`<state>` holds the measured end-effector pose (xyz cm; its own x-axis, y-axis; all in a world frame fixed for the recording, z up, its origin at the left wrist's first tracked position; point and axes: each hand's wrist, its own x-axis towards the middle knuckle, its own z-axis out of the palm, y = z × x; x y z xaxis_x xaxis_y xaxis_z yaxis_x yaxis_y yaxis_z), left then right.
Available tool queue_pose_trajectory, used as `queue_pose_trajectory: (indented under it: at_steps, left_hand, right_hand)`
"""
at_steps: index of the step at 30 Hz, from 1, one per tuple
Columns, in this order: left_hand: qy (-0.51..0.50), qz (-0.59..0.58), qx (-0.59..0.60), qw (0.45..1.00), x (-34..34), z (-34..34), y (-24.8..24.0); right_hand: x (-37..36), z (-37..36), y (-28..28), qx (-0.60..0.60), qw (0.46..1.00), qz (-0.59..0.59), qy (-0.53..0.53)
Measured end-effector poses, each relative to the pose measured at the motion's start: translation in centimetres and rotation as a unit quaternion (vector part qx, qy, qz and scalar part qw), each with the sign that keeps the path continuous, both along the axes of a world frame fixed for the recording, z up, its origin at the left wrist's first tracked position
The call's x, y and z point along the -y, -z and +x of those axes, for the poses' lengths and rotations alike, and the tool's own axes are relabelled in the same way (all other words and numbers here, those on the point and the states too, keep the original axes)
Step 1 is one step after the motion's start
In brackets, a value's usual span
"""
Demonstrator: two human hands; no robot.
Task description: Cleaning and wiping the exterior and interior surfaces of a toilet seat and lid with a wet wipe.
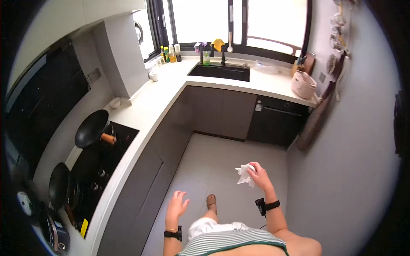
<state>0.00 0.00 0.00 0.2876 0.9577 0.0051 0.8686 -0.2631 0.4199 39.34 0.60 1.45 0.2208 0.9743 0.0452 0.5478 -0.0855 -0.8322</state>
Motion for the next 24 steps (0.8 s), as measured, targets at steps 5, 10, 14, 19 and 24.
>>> queue_pose_trajectory:
  at_steps: [5, 10, 14, 19, 24]
  left_hand:
    - [-0.004, 0.087, 0.028, 0.996, -23.0, 5.0, -5.6]
    - [0.044, 0.100, 0.045, 0.993, -39.8, 11.4, -10.6]
    - [0.077, 0.121, 0.060, 0.988, -51.4, 15.9, -10.4]
    - [0.031, 0.097, 0.098, 0.990, -63.3, 20.6, -12.4]
    - [-0.026, 0.109, 0.118, 0.987, -73.6, 22.7, -15.2]
  right_hand:
    - [-18.0, 5.1, -1.7, -0.219, 0.975, 0.007, 0.045]
    - [-32.7, 12.0, -4.5, -0.498, 0.864, 0.073, -0.026]
    - [-46.4, 20.9, -5.1, -0.594, 0.793, 0.133, 0.035]
    - [-63.6, 32.2, -3.8, -0.284, 0.925, 0.205, 0.145]
    - [-76.1, 38.4, 4.4, 0.075, 0.983, -0.041, 0.165]
